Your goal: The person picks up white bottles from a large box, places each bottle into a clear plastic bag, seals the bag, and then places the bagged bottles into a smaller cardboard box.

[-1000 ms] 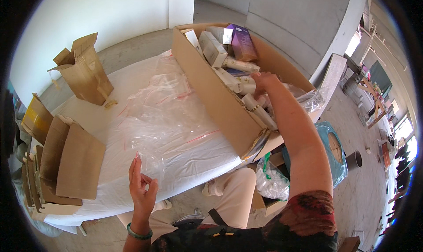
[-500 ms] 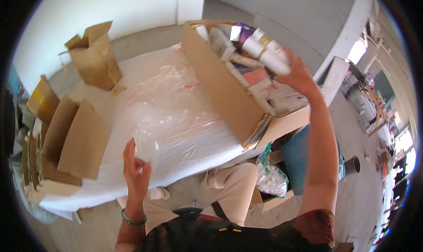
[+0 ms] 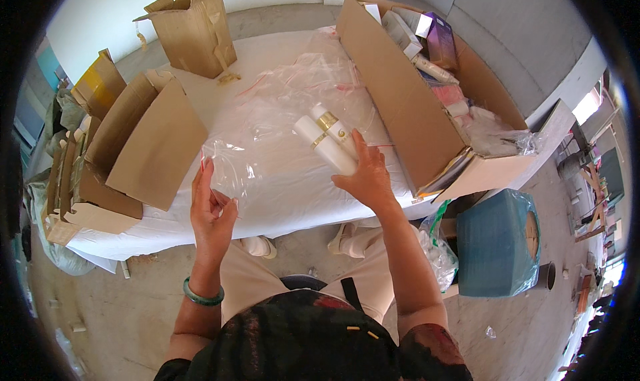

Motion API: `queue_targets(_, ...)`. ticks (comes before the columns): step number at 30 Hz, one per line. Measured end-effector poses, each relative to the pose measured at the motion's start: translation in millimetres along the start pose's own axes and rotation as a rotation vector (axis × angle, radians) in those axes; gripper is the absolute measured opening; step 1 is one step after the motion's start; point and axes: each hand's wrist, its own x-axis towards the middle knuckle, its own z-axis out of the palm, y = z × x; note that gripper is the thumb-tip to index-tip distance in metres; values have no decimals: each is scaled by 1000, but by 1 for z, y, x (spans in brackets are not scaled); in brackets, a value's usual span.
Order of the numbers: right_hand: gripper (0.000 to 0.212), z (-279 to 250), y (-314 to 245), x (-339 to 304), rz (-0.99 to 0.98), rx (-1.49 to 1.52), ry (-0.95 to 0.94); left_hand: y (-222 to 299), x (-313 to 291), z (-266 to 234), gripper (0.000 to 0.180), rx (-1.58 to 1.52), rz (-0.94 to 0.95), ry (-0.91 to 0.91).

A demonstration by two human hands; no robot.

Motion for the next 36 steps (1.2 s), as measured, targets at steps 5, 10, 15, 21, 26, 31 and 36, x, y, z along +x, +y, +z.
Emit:
queue_targets(5,100,16,0,13,92,-126,-29,-7,-7,3,74,-6,-23,-21)
queue_targets(10,88,37,25,22,-88,-291,105,-5,-7,6,74,21,-25,-28)
queue_targets(15,66,35,15,22,-291,-310,228,-6,-8,3,74,-8,-79,-34)
queue_targets(21,48,51,-10,46,-313,-119,85,5,-8,1,71,-81,-142,-50)
queue_targets(26,47,75,-23,38,-302,-239,69,8,-3,-9,66,-290,-368,-25)
queue_targets(31,50,51,-36,28,-228,117,-32,9,-5,-8,65,-268,-336,5)
queue_targets(36,45,10,-47,10,-70,1110,-342,7,-11,-7,67,-67,-177,17)
